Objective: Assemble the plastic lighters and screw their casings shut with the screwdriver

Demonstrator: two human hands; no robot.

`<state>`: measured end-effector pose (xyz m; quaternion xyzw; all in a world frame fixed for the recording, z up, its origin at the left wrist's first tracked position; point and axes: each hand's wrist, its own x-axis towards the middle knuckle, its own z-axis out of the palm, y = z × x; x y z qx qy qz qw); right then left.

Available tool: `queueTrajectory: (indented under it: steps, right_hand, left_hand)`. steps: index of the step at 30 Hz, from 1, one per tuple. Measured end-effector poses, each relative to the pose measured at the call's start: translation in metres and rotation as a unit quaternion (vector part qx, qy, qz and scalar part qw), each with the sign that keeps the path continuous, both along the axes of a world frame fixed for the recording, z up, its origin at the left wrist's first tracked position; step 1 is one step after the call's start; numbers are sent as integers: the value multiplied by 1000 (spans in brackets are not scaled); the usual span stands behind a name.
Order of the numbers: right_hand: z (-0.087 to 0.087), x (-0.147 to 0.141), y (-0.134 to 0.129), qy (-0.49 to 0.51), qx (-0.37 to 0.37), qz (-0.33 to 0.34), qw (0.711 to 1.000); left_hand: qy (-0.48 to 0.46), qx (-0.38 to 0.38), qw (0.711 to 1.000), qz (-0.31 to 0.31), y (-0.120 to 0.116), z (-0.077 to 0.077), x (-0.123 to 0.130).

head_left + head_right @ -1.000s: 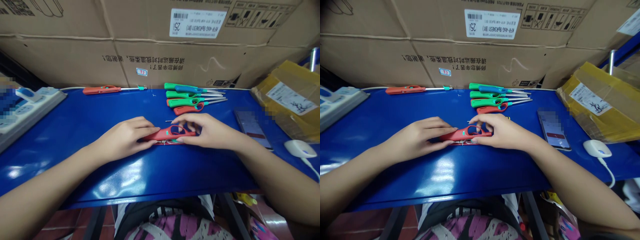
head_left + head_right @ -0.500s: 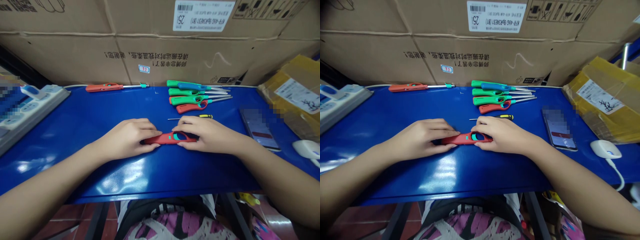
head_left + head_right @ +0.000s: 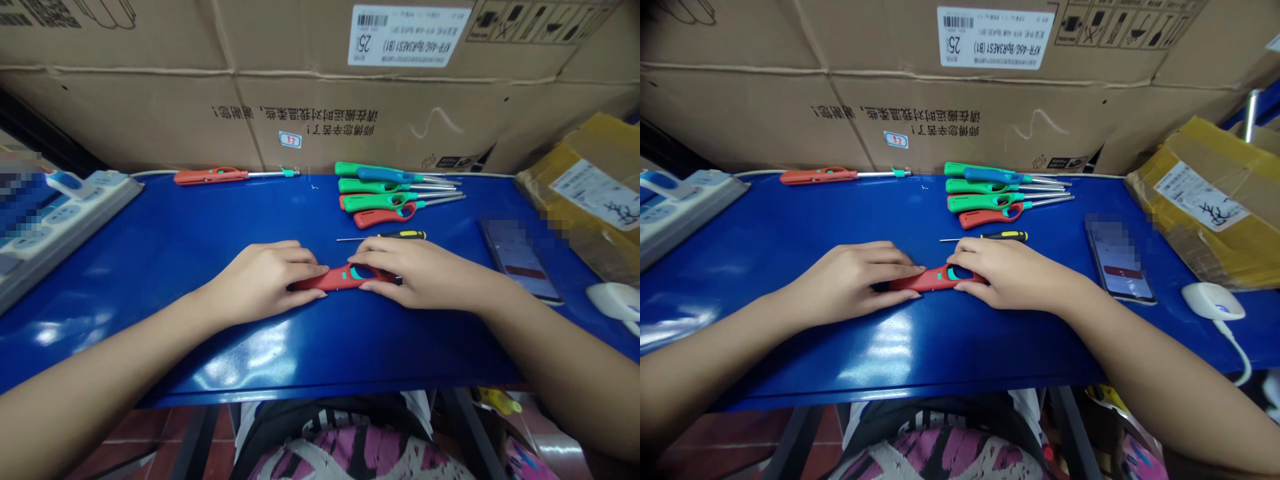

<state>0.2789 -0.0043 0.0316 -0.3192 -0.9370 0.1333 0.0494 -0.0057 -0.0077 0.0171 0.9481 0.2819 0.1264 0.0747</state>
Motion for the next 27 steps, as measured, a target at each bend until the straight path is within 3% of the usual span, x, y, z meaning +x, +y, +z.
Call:
queueTrajectory:
  steps: [8, 19, 27]
  right_hand:
    - [1, -6, -4, -8, -44, -23, 999]
    - [8, -8, -6, -38, -12, -20, 999]
    - [4, -7, -5, -36, -1, -9, 999]
  left_hand:
    - [-51, -105, 991, 73, -2, 2, 6]
    - [-35, -64, 995, 71, -8, 2, 6]
    - [-31, -55, 995, 73, -8, 1, 4]
